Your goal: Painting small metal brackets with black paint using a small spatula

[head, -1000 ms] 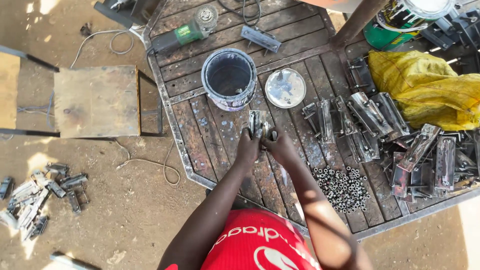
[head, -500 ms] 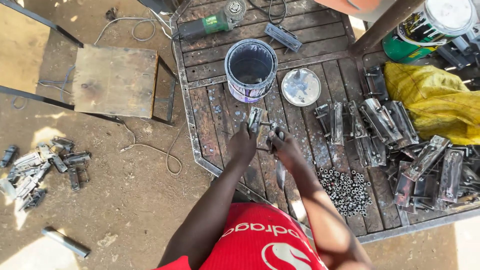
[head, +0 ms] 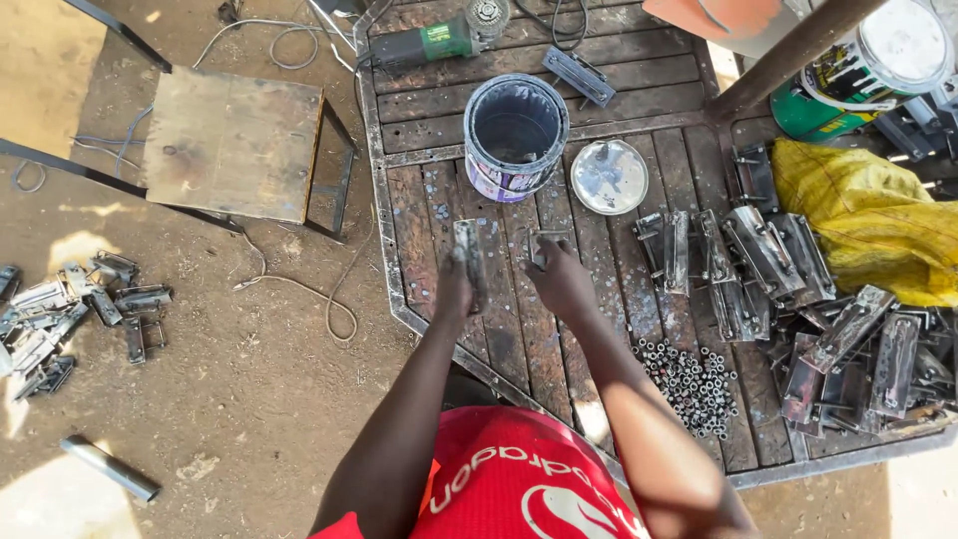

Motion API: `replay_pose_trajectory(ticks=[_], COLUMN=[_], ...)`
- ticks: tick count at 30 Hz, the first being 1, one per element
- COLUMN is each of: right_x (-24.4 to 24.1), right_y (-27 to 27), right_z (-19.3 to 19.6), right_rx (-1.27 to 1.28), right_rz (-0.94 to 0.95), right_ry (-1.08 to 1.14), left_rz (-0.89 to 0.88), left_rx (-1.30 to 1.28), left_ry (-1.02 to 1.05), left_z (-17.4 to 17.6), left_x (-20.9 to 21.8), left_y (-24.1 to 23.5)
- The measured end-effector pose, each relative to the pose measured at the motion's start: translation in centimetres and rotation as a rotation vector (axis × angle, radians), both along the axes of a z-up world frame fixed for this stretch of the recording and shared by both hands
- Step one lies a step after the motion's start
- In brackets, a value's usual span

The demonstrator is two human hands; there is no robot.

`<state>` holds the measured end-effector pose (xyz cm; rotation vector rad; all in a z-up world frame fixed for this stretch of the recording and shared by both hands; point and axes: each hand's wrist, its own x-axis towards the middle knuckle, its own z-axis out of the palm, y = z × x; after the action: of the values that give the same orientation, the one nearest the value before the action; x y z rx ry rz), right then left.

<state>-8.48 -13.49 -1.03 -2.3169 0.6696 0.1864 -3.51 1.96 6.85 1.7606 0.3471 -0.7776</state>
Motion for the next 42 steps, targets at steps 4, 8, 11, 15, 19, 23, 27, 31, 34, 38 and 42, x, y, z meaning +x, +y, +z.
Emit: replay_pose_trajectory(ticks=[4,8,11,15,19,23,27,31,34,38,42], right_x=[0.7,1.1,0.3,-1.6,-1.6,-0.9,-1.2,-2.2,-2.5,-2.1,-1.0], right_y=[3.2,3.7,4.1,4.2,2.9,2.3,0.8,-1.6,-3.1,-3.5,-4.6], right_z=[0.1,-3.2,-2.1,-2.7,-1.1,2.8,1.4,-1.3,-2.2,0.4,-0.4], right_rx=[0.225,0.03,0.204,0.496,0.545,0.313,0.363,0.523,0.478,0.181,0.159], right_rz=[-0.009,0.007,-0.014,-0.056,-0.084,0.067,0.068,0.032,-0.047,-0.156,-0.162], right_ry=[0.007,0.13,0.107,-0.04,-0.108,-0.045,-0.089,-0.249,-0.217,-0.183,-0.139], left_rz=[0.076,-0.202,-0.351,-0.397,-0.347,-0.244,-0.427,-0.521,-0.503,-0.445,-0.493], left_rx=[-0.317,-0.199,0.079,0.246,0.145,0.065,0.335,0.52,0.465,0.14,-0.094], left_ry=[0.008,-0.151,-0.249,-0.234,-0.183,-0.096,-0.174,-0.227,-0.218,-0.098,-0.049], left_z=[-17.2,-12.7,-11.9,-14.2,-10.3,-8.5,-11.1,-10.3,-8.4,-11.9,-20.2], left_x=[2.7,2.6,2.0,2.1,1.5,2.3,3.2,4.3,4.2,4.4,6.0], left_y=[1.0,1.1,1.1,1.6,1.6,1.2,0.5,0.7,1.8,2.1,1.6])
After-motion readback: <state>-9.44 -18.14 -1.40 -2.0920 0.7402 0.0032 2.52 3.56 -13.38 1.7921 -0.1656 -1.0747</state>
